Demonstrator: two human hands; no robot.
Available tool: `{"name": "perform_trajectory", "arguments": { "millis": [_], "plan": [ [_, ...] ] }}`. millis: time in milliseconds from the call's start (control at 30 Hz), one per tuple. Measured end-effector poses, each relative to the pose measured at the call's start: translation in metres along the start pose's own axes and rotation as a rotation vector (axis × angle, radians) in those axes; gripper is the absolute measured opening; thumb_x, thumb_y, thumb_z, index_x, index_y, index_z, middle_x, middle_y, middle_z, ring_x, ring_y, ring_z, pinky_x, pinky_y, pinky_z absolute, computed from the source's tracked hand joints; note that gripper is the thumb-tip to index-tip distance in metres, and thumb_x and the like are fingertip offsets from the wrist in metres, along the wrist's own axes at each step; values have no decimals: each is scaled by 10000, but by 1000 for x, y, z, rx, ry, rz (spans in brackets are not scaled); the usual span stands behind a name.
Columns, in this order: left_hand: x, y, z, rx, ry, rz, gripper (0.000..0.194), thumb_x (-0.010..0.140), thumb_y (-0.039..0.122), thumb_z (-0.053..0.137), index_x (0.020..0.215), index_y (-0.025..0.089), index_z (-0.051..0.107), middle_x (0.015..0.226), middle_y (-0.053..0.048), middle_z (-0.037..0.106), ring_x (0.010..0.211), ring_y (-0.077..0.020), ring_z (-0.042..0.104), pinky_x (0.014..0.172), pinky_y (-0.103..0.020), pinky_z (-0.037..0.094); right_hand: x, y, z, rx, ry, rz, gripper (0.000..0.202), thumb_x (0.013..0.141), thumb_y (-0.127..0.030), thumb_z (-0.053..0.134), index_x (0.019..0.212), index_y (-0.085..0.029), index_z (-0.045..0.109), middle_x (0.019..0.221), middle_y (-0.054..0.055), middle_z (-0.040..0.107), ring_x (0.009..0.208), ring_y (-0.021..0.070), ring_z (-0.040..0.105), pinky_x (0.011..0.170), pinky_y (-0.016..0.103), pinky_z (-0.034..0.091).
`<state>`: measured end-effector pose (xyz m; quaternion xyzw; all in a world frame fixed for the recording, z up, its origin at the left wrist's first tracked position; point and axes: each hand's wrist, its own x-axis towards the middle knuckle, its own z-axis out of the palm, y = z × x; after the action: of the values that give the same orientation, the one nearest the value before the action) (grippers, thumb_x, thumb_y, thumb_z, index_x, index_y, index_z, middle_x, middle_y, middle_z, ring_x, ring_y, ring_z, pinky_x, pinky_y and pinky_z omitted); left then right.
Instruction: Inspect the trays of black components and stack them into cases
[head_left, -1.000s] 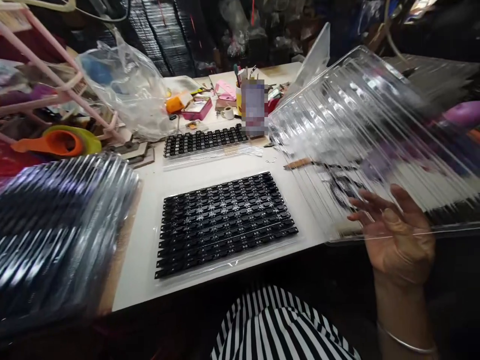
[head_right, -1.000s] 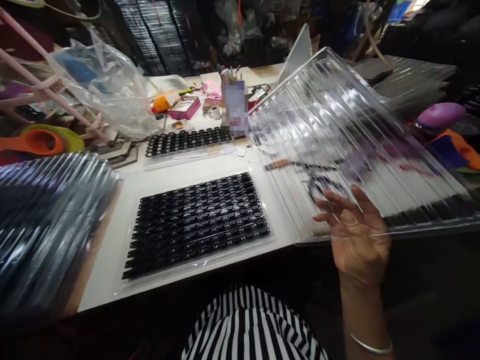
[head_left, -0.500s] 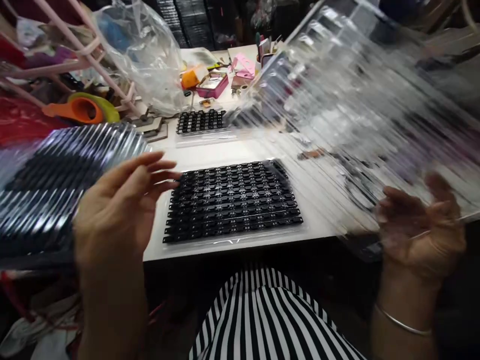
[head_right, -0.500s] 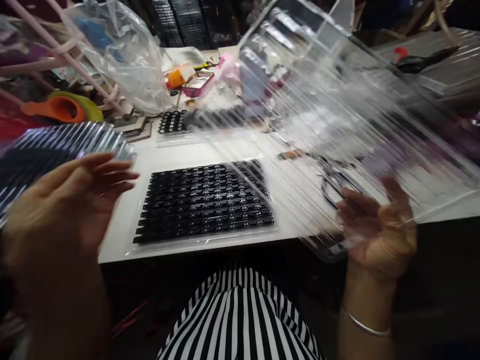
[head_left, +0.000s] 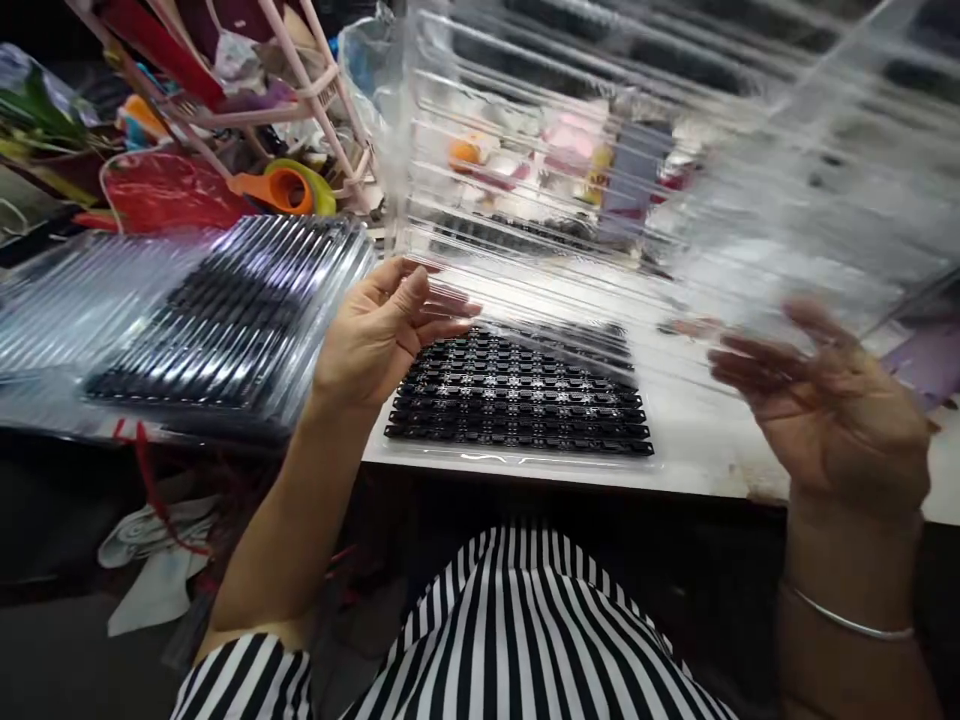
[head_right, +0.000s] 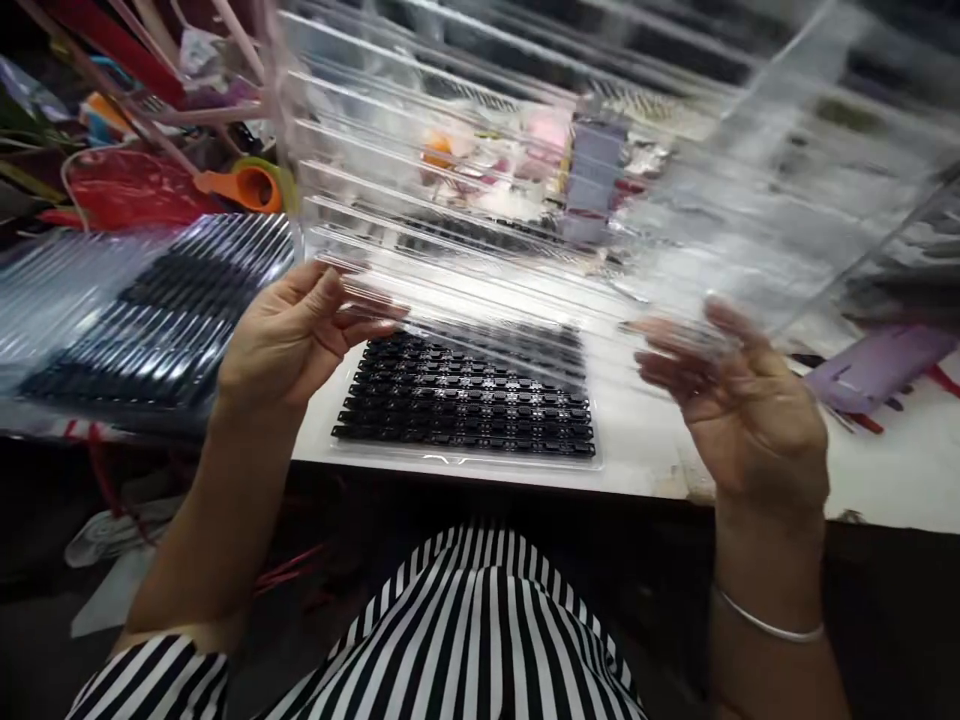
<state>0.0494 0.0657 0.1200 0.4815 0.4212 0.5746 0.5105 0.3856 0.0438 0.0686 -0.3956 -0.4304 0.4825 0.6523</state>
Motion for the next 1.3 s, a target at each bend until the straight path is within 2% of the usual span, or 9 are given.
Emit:
{"name": "perform_trajectory", "arguments": {
  "millis": [167, 400, 600, 700, 867, 933, 1033, 1167, 1300],
  "plan": [
    [-4, 3, -21, -6, 50, 67, 222, 805, 351, 658, 934, 179, 605, 774, -30, 714, 811, -201, 702, 706, -292, 570, 2, 3, 12, -162, -153, 92, 415, 810, -279, 661, 1211, -189, 599, 795, 76, 745, 706, 233, 712, 665, 371, 580],
    [-24, -1, -58, 119, 39, -38, 323, 769, 224, 691, 1074, 135, 631, 724, -38, 719, 715, -148, 688, 726, -254, 553, 1, 9, 23, -285, -89, -46, 267, 785, -248, 702, 1039, -166, 698, 675, 36, 695, 542, 155, 640, 550, 284, 526],
    [-28, 2, -71, 129, 15, -31, 356, 775, 278, 686, 1107, 164, 632, 704, -46, 708, 649, -168, 684, 529, -214, 521, 5, -2, 32, -187, -123, 4, 383, 735, -309, 732, 1104, -220, 682, 838, 74, 716, 777, 232, 680, 736, 415, 528],
    [-19, 10, -67, 122, -63, -28, 390, 766, 276, 695, 1131, 157, 624, 682, -38, 682, 622, -176, 679, 468, -204, 493, 20, -13, 24, -148, 61, 37, 258, 835, -314, 604, 1052, -222, 710, 863, 86, 727, 790, 220, 684, 721, 413, 522],
    [-15, 1, -42, -102, 6, 129, 422, 853, 408, 582, 1232, 225, 558, 1158, -90, 634, 1078, -221, 612, 909, -345, 496, 38, -13, 19, 159, 446, -35, 461, 963, -177, 357, 683, -213, 721, 796, -3, 733, 743, 76, 676, 661, 206, 509],
    [-25, -14, -19, -154, -71, 83, 384, 846, 361, 602, 1200, 212, 588, 1199, -104, 617, 1120, -241, 584, 976, -403, 449, 26, -5, 33, 310, 349, -61, 509, 968, -119, 274, 731, -197, 717, 875, -20, 732, 859, 59, 672, 741, 180, 517],
    [-48, -43, 30, -165, -272, -108, 444, 786, 248, 683, 1218, 215, 585, 1250, -112, 598, 1158, -255, 553, 981, -414, 440, -13, 15, 69, 265, 84, 9, 255, 773, -5, 565, 888, -183, 708, 858, -25, 725, 845, 125, 687, 793, 252, 557],
    [-63, -66, 85, -314, -161, -51, 368, 806, 285, 665, 1154, 208, 571, 1178, -73, 634, 1099, -198, 584, 980, -353, 429, -54, 40, 110, 206, -95, 105, 195, 727, -101, 710, 881, -216, 674, 878, -17, 716, 847, 133, 677, 809, 264, 552],
    [-58, -55, 71, -137, 19, 21, 155, 840, 315, 618, 895, 183, 558, 828, -13, 661, 792, -140, 643, 772, -281, 512, -41, 37, 96, 133, -127, 123, 111, 816, -285, 646, 908, -223, 635, 858, 5, 710, 825, 175, 688, 793, 365, 563]
  ]
}}
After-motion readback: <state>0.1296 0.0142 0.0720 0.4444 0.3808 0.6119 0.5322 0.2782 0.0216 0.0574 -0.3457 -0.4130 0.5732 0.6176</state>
